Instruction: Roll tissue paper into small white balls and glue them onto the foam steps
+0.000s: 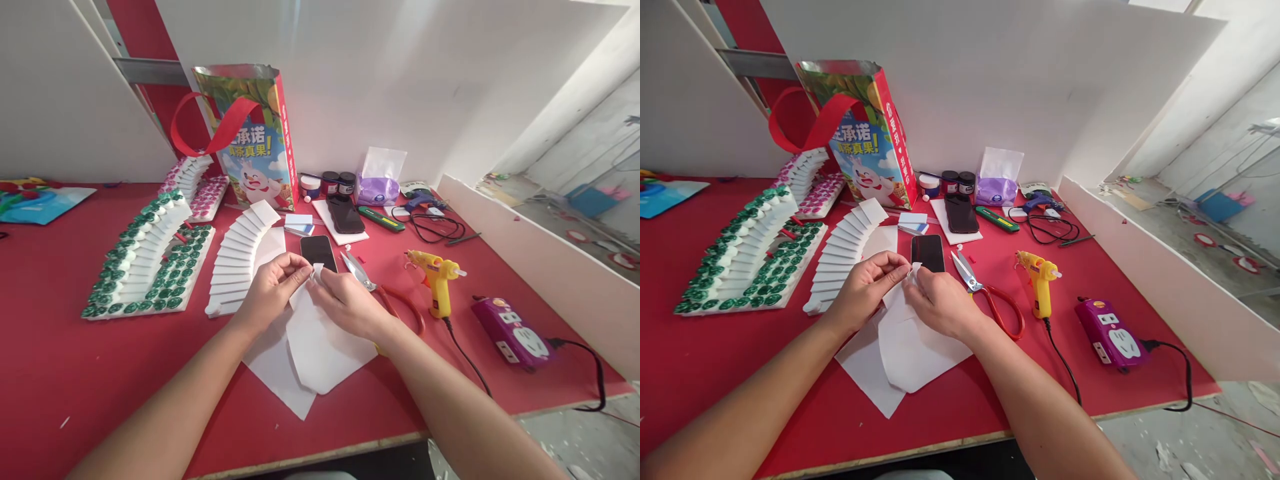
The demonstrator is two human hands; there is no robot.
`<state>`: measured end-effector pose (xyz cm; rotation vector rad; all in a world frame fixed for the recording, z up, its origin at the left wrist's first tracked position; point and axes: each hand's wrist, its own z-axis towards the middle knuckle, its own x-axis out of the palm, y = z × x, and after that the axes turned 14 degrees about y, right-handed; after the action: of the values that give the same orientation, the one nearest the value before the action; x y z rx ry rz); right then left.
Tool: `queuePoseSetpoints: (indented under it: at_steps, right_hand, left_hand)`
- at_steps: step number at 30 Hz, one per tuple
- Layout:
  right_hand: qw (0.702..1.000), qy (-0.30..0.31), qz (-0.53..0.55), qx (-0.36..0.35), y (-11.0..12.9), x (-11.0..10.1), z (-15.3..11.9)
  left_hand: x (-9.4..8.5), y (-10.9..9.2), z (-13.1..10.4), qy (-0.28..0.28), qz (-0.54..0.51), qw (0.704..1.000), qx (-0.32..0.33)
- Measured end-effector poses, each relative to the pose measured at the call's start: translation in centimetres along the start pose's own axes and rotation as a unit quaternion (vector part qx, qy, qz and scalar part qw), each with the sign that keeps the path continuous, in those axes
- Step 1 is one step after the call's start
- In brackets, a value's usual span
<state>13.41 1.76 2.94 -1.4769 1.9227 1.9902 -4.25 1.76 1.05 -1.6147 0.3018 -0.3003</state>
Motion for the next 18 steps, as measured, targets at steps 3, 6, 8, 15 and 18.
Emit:
queuePoseSetpoints:
  at_steps: [3, 6, 8, 15, 18]
  right_hand:
    - [0.999, -0.018, 0.036, -0.021, -0.3, -0.3, -0.1]
    - [0.998, 0.001, 0.036, -0.056, -0.5, -0.4, -0.4]
    - [0.998, 0.021, 0.016, -0.055, -0.3, -0.3, -0.5]
    - [0.951, 0.114, 0.287, -0.013, 0.0, -2.1, -1.0]
    - [0.936, 0.176, 0.304, 0.033, -0.4, -4.4, -2.1]
  left_hand:
    - [-0.1, -0.2, -0.1, 0.040, -0.043, 0.998, -0.002]
    - [0.0, -0.3, -0.2, 0.071, -0.013, 0.997, -0.014]
    - [0.1, -0.2, -0.3, 0.084, 0.010, 0.996, -0.018]
    - [-1.4, -1.0, 0.0, -0.063, -0.103, 0.992, 0.046]
    - [-2.4, -1.7, 0.2, -0.125, -0.180, 0.973, 0.072]
